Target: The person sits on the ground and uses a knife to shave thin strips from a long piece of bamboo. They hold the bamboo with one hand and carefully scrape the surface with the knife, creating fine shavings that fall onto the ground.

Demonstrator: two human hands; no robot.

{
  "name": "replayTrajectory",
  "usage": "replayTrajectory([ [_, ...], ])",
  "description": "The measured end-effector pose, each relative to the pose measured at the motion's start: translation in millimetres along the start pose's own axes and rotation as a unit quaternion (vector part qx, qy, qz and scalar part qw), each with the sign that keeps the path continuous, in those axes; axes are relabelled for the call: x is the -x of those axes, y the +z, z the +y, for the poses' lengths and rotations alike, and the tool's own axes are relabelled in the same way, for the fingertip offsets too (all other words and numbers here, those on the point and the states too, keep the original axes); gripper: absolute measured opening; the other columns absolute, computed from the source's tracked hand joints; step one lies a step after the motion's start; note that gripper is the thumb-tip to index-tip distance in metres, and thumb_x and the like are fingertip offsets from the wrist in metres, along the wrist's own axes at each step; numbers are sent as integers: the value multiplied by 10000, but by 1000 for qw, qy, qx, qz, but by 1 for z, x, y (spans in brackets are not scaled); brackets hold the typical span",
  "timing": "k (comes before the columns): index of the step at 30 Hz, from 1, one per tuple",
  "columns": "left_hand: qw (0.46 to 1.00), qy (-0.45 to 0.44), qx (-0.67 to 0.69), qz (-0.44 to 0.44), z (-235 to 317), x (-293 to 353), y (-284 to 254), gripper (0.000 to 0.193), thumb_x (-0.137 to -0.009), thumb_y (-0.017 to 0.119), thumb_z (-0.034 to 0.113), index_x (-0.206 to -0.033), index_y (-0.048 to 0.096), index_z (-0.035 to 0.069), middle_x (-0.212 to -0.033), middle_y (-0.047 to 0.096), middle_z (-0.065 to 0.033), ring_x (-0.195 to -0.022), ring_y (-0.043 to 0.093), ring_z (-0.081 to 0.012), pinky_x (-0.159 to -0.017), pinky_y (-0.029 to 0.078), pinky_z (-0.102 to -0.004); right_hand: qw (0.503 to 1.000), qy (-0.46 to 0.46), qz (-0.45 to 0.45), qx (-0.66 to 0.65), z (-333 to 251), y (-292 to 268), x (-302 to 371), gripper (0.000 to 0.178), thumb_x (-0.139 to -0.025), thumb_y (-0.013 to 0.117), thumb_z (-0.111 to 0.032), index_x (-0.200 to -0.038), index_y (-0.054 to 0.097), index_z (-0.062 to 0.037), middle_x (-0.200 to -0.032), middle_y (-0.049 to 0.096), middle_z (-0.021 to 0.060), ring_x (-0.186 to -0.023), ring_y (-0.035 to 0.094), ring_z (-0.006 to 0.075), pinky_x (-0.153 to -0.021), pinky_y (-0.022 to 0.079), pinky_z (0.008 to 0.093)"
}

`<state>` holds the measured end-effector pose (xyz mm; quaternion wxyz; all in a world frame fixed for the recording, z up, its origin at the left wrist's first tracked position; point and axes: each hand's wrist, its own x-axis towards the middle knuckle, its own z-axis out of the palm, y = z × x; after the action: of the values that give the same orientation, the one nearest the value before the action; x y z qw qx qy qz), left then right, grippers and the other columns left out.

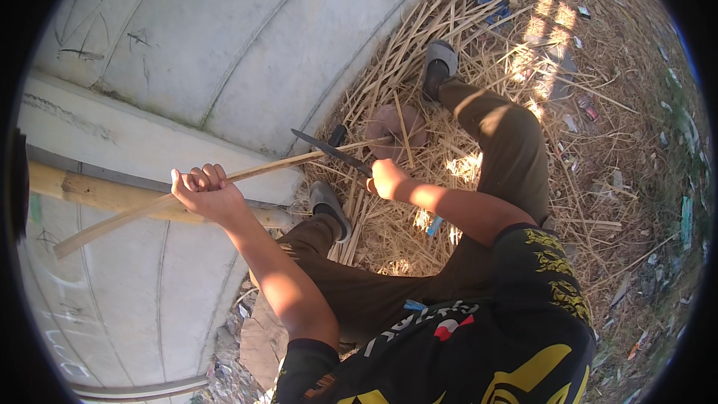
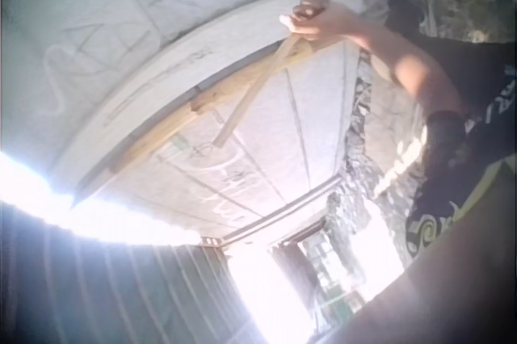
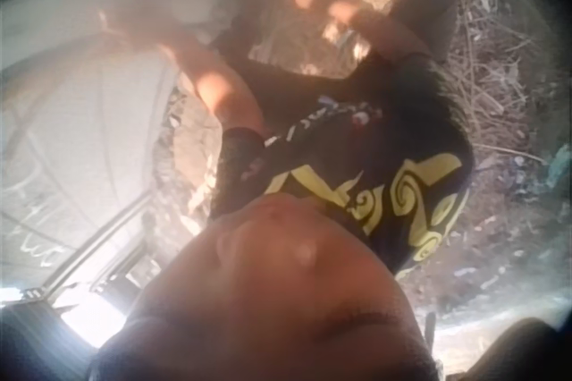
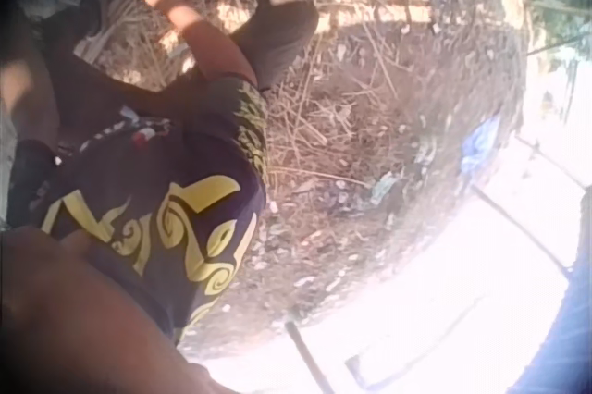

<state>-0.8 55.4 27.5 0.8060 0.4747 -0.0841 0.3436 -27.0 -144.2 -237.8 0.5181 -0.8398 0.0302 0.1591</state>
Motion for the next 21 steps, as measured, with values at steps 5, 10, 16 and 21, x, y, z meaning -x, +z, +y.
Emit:
replayTrajectory([
  [5,1000,-8,2,-17,0,1,3,537,-902,604,328,-632,167,169,-546,162,33,-443,148,-102,-426,146,-283,999,-51,14,9,31,8,-16,292,-866,656,-307,-893,686,-18,-693,637,207,-628,640,339,-622,502,416],
  [10,1000,-6,0,2,1,4,2,526,-904,599,324,-628,179,170,-547,169,32,-441,156,-100,-431,138,-283,970,233,29,-62,163,35,-65,301,-846,685,-268,-981,703,0,-789,678,174,-566,616,267,-543,495,354],
  [16,1000,-24,13,-15,-5,3,10,486,-895,615,326,-647,229,164,-554,210,34,-457,170,-101,-434,149,-277,993,46,64,-94,105,44,-56,254,-879,691,-234,-759,576,-43,-598,535,47,-479,422,150,-449,351,381],
  [21,999,10,-28,22,0,5,4,486,-902,603,281,-636,213,166,-558,157,34,-463,153,-100,-441,151,-281,983,-143,47,-102,-22,5,17,245,-894,646,-269,-912,647,-25,-623,637,121,-576,642,291,-588,487,398],
])
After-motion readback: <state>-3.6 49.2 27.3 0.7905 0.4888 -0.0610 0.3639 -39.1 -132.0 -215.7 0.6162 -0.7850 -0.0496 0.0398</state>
